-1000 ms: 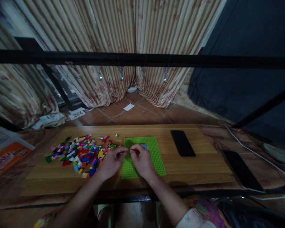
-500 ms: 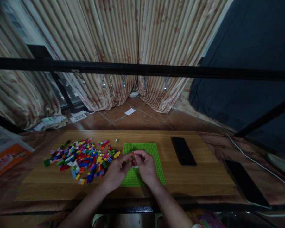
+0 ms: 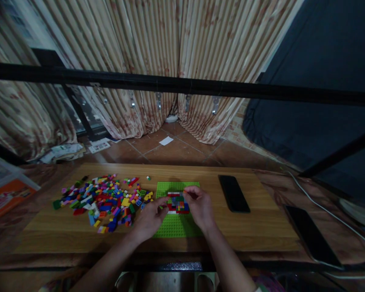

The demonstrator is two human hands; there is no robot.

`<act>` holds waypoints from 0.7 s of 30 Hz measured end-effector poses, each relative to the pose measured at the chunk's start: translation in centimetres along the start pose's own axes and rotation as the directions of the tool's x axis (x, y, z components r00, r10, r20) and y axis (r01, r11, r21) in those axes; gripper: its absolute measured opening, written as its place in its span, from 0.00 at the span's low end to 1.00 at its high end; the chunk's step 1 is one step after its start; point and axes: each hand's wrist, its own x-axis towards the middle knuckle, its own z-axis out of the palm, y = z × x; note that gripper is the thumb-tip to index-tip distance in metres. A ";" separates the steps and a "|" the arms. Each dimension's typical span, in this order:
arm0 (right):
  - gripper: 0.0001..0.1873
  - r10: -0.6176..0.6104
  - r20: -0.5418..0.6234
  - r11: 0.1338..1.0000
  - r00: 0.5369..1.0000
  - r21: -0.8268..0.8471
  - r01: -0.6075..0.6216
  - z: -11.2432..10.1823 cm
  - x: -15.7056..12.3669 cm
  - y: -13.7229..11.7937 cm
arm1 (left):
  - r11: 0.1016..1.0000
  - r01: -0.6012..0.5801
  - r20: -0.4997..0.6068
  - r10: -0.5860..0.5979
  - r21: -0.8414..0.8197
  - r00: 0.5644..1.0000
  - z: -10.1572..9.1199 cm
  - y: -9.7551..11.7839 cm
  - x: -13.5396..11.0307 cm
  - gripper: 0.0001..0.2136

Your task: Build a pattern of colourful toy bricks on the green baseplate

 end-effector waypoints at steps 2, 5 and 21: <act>0.08 -0.081 0.023 0.985 0.996 -0.153 0.083 0.4 -0.1 0.5 | 1.000 -0.011 0.017 0.011 0.010 1.000 0.4 -0.2 0.2 0.18; 0.08 -0.185 0.138 0.922 0.973 -0.319 0.220 1.5 -0.4 1.1 | 1.000 -0.016 0.048 0.015 0.013 0.999 0.8 -0.3 0.4 0.19; 0.12 -0.287 0.213 0.777 0.934 -0.519 0.357 2.6 -0.9 1.4 | 1.000 -0.004 0.121 0.005 -0.006 0.993 0.9 0.2 0.7 0.20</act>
